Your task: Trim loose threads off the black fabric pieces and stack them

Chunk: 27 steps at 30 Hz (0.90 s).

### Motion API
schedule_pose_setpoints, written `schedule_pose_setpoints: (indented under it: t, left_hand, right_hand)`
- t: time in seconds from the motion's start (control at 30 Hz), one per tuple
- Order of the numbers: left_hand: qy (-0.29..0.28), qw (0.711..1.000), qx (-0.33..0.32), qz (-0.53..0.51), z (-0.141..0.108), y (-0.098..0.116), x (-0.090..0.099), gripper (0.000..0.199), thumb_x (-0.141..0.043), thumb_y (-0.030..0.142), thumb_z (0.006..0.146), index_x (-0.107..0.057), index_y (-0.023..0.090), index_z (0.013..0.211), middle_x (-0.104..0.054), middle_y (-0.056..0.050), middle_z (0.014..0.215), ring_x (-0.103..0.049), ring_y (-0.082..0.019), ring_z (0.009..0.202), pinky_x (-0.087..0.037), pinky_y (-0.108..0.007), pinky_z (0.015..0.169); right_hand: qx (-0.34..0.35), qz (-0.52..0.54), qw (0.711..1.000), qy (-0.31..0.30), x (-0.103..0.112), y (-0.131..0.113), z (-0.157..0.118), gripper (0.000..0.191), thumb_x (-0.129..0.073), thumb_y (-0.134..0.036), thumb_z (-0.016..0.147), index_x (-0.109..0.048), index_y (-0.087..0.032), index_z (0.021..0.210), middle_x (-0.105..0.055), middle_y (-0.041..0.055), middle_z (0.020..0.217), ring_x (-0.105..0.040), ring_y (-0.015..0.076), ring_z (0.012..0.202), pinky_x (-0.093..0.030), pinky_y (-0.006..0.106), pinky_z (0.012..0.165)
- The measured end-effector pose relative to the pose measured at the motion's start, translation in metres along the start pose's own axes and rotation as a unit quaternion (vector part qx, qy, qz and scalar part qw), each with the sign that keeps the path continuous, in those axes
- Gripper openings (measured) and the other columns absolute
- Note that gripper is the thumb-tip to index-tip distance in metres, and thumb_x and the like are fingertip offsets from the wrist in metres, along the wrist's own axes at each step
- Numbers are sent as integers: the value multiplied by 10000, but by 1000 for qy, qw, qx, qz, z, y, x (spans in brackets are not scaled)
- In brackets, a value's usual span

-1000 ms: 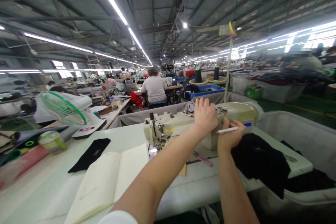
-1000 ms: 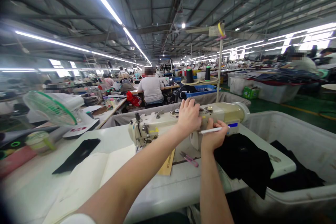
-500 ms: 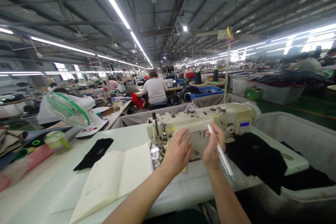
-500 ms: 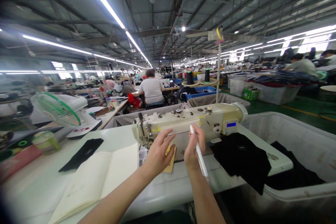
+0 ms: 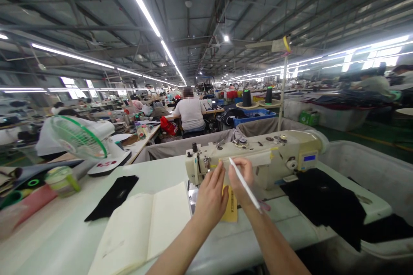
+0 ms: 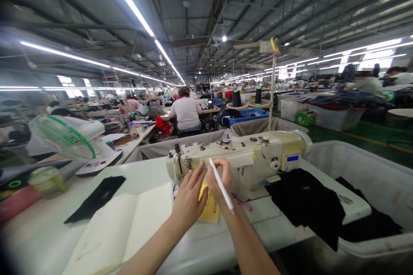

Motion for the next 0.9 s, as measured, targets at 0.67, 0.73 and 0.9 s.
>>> schedule_pose_setpoints:
  t: [0.67, 0.73, 0.9]
  left_hand:
    - [9, 999, 29, -35, -3, -2, 2, 632, -560, 86, 792, -470, 80, 1418, -491, -185, 1485, -531, -324, 1271, -481, -485, 1054]
    - [5, 997, 43, -59, -3, -2, 5, 618, -565, 95, 800, -480, 101, 1413, -497, -175, 1482, -543, -317, 1249, -486, -488, 1048]
    - [-11, 985, 67, -161, -21, -3, 4, 327, -513, 147, 918, -636, 170, 1219, -683, -124, 1222, -633, -250, 1098, -544, -421, 961]
  right_hand:
    - [76, -46, 995, -49, -22, -8, -2, 118, -603, -200, 823, -493, -238, 805, -616, 0, 747, -629, 162, 698, -544, 312, 658]
    - [65, -47, 996, -44, -20, -7, 0, 109, -595, -228, 839, -490, -241, 813, -619, 0, 742, -636, 168, 695, -552, 321, 661]
    - [0, -64, 998, 17, 8, -9, 1, 145, -576, -368, 885, -517, -236, 887, -645, 34, 834, -665, 194, 805, -564, 375, 759]
Point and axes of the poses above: each hand's wrist, its own z-axis towards the middle knuckle, its own x-axis out of the back of the hand, y = z × x, the point moved 8 cm from there along z, towards the middle knuckle
